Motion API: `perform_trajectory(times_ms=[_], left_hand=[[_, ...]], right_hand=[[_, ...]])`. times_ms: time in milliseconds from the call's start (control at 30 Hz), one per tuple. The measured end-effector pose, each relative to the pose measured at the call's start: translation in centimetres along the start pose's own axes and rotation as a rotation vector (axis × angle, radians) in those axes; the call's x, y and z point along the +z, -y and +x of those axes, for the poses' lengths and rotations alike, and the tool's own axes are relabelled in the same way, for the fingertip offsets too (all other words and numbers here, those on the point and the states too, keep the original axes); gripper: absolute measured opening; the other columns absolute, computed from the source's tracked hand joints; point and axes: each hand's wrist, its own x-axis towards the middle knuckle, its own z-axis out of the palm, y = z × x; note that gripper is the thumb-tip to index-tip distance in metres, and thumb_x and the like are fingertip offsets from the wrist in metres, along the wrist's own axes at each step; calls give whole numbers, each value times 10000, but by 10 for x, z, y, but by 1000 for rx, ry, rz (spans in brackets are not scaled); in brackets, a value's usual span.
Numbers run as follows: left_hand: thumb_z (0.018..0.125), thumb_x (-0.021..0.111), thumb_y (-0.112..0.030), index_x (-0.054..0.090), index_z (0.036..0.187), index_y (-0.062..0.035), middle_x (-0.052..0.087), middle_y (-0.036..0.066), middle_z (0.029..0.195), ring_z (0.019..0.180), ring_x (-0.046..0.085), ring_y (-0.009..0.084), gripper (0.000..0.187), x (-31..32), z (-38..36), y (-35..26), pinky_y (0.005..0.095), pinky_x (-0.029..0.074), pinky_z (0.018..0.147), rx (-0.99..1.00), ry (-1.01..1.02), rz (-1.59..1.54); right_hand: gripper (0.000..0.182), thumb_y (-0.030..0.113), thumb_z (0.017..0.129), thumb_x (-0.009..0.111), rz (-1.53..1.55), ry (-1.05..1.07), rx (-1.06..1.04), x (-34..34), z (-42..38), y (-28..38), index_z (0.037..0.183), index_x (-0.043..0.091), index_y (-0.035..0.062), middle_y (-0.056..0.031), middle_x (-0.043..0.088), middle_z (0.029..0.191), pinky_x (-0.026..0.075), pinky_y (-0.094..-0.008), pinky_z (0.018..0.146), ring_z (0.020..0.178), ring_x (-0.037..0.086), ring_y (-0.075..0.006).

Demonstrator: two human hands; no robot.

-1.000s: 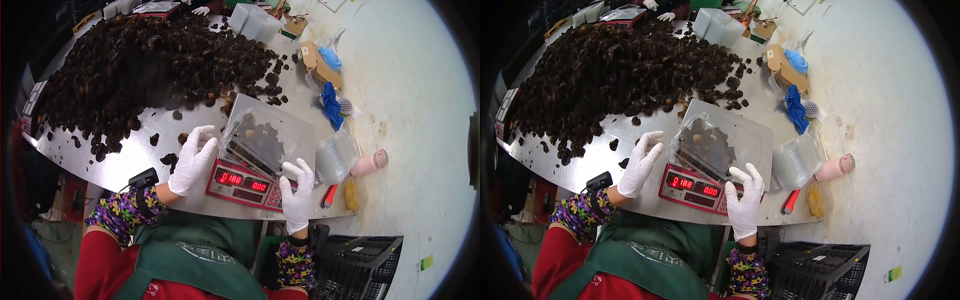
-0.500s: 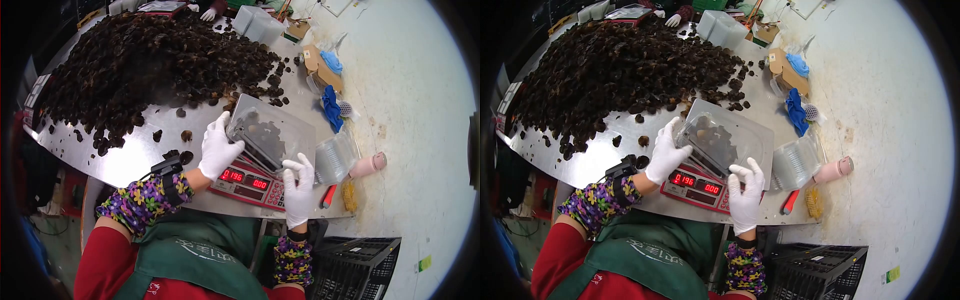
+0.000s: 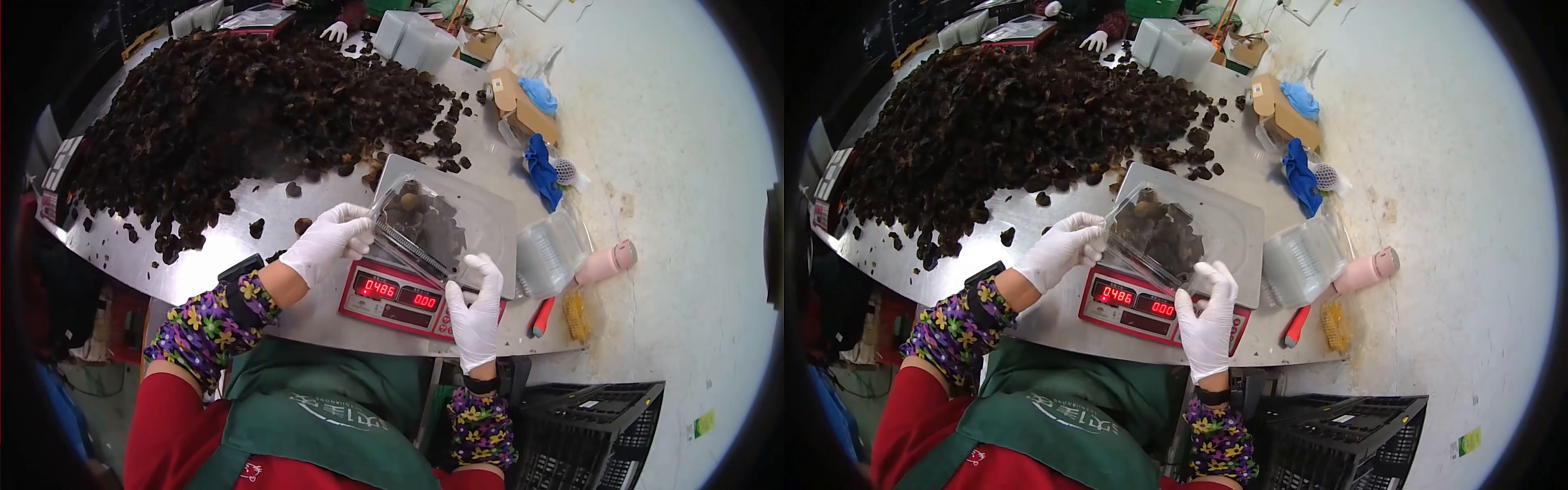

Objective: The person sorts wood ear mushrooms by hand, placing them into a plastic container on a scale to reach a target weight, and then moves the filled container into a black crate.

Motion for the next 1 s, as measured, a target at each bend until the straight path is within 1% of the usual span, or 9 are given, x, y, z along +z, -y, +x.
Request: perform_trajectory(times_ms=[33, 133, 267, 400, 733, 800, 867, 933, 1000], left_hand=[[985, 663, -203, 601, 1108, -93, 666, 55, 902, 720, 639, 121, 176, -5, -1, -2, 281, 550, 693, -85, 52, -61], [983, 659, -187, 590, 1067, -99, 674, 73, 914, 750, 663, 150, 140, -6, -13, -8, 301, 557, 704, -210, 57, -24], [953, 672, -125, 557, 1024, -92, 687, 101, 927, 777, 683, 179, 138, -4, -18, -13, 323, 574, 730, -185, 67, 118], [946, 658, -73, 542, 1008, -91, 688, 105, 918, 779, 681, 178, 132, -4, -26, -10, 318, 576, 728, -110, 83, 161], [955, 614, -9, 479, 1002, -106, 634, 41, 897, 827, 653, 146, 173, -2, -43, -2, 286, 548, 747, 21, 248, 91], [957, 611, -12, 466, 991, -107, 609, 27, 899, 844, 645, 142, 176, -1, -49, -4, 280, 540, 753, 63, 335, -58], [946, 604, -14, 442, 964, -108, 547, 5, 856, 811, 596, 113, 188, 10, -64, -13, 272, 494, 731, 101, 381, -120], [947, 580, -5, 436, 972, -82, 584, 34, 877, 827, 608, 142, 165, 27, -78, -26, 292, 496, 776, 195, 355, -17], [929, 542, 31, 419, 985, -84, 567, 48, 912, 839, 585, 141, 178, 51, -90, -16, 301, 498, 795, 183, 406, -131]], right_hand=[[413, 103, 934, 694, 214, 61, 281, -3, -1, 1, 1306, 523, 53, -136, 640, 1143, 528, -265, 723, 869, 639, -152], [336, 128, 972, 646, 405, 119, 492, -11, 11, -12, 1262, 521, 11, -102, 671, 997, 517, -228, 660, 687, 609, -120], [169, 136, 994, 590, 605, 382, 711, -31, 27, -22, 1112, 527, 31, -113, 673, 1007, 544, -260, 690, 775, 661, -156], [114, 117, 985, 587, 509, 442, 668, -34, 29, -17, 1019, 495, 59, -149, 689, 1017, 558, -285, 710, 861, 704, -190], [124, 55, 943, 579, 482, 301, 598, -36, 13, -3, 971, 462, 89, -110, 690, 889, 578, -266, 693, 763, 708, -184], [112, 83, 947, 578, 436, 306, 588, -42, 8, 4, 998, 479, 94, -105, 675, 954, 582, -304, 757, 872, 703, -191], [152, 125, 968, 582, 722, 47, 521, -37, -5, 23, 1098, 509, 94, -94, 636, 1064, 570, -352, 835, 1034, 654, -189], [265, 118, 982, 599, 477, 27, 226, -30, -23, 16, 1230, 524, 65, -114, 523, 1294, 517, -359, 956, 1148, 555, -221], [484, 104, 977, 629, -549, 266, -52, -33, -36, 30, 1423, 442, 79, -92, 492, 1343, 421, -394, 1088, 1258, 480, -246]])
